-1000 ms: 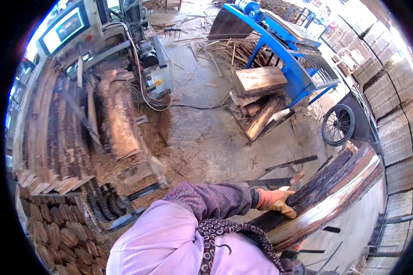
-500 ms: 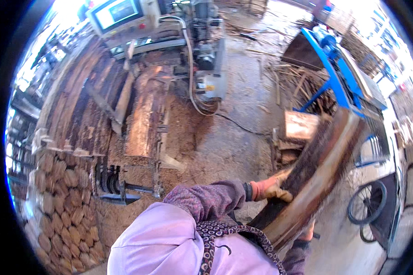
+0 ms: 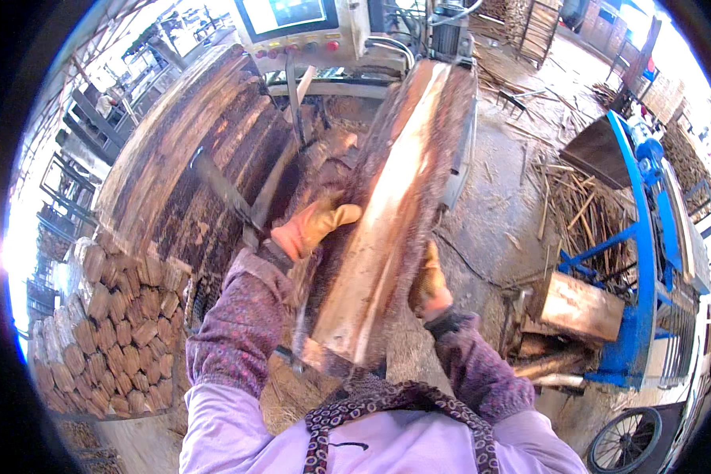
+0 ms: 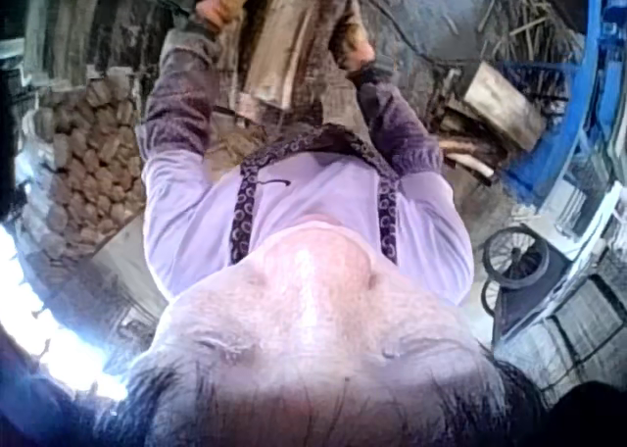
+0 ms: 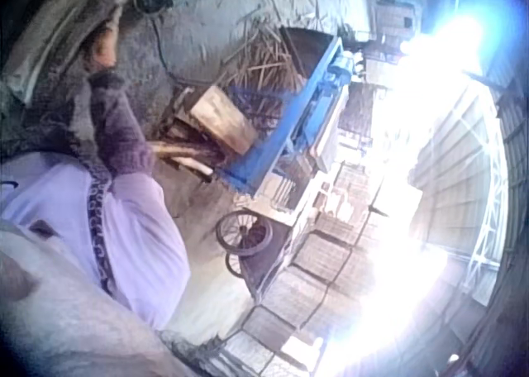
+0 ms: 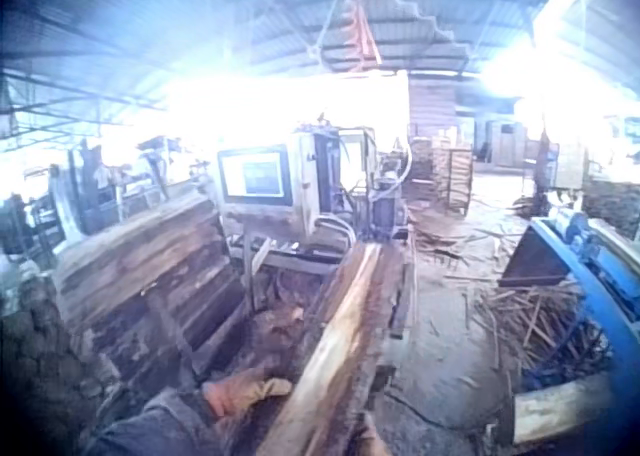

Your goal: The person picks up logs from a large pile and places them onto a conveyor belt feeding a wood processing machine. They handle the logs one by one, positioning them for the machine to process. The person wears gloves and works in a workshop environment filled with wood and machinery.

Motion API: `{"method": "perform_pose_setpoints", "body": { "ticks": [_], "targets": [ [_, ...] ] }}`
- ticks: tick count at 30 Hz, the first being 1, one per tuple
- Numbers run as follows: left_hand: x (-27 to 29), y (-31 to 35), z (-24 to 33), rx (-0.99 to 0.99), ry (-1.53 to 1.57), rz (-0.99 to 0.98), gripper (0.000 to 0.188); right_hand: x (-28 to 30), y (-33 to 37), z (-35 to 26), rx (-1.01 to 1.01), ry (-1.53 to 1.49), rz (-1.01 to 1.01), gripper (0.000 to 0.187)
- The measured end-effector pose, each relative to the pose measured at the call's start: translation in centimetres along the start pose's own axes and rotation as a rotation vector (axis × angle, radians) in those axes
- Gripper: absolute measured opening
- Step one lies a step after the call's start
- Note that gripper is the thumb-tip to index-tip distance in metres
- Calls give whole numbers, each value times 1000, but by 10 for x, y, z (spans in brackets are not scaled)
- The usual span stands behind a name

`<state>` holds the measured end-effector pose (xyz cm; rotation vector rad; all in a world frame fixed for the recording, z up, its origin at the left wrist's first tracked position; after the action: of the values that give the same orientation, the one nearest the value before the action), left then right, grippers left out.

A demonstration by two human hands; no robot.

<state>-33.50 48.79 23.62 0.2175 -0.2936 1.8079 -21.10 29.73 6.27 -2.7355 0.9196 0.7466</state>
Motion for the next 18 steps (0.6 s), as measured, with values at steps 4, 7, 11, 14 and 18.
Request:
{"method": "perform_pose_setpoints", "body": {
  "ticks": [4, 7, 11, 14, 18],
  "targets": [
    [125, -23, -137, 310, -621, 406, 92, -39, -117, 82, 105, 4, -100, 74],
    [195, 9, -247, 578, -320, 519, 83, -61, -132, 131, 132, -61, -202, 84],
    [191, 11, -301, 671, -90, 444, 65, -67, -110, 90, -280, -335, -81, 57],
    [162, -47, -251, 754, 394, 434, 53, -32, -125, 62, -332, -535, 23, 50],
    [155, -33, -223, 850, 653, 591, 45, -47, -136, 35, -374, -475, 306, 65]
  ]
}}
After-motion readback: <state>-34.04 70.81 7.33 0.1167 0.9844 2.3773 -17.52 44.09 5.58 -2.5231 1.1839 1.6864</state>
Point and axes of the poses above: each hand's wrist, its own y-axis away from the middle knuckle, its own x-axis out of the back of the hand, z = x × y, the point moved 4 cm from there along -y, towards the middle knuckle, and after that the axes turned 1 degree about y, right-handed, at the moved point
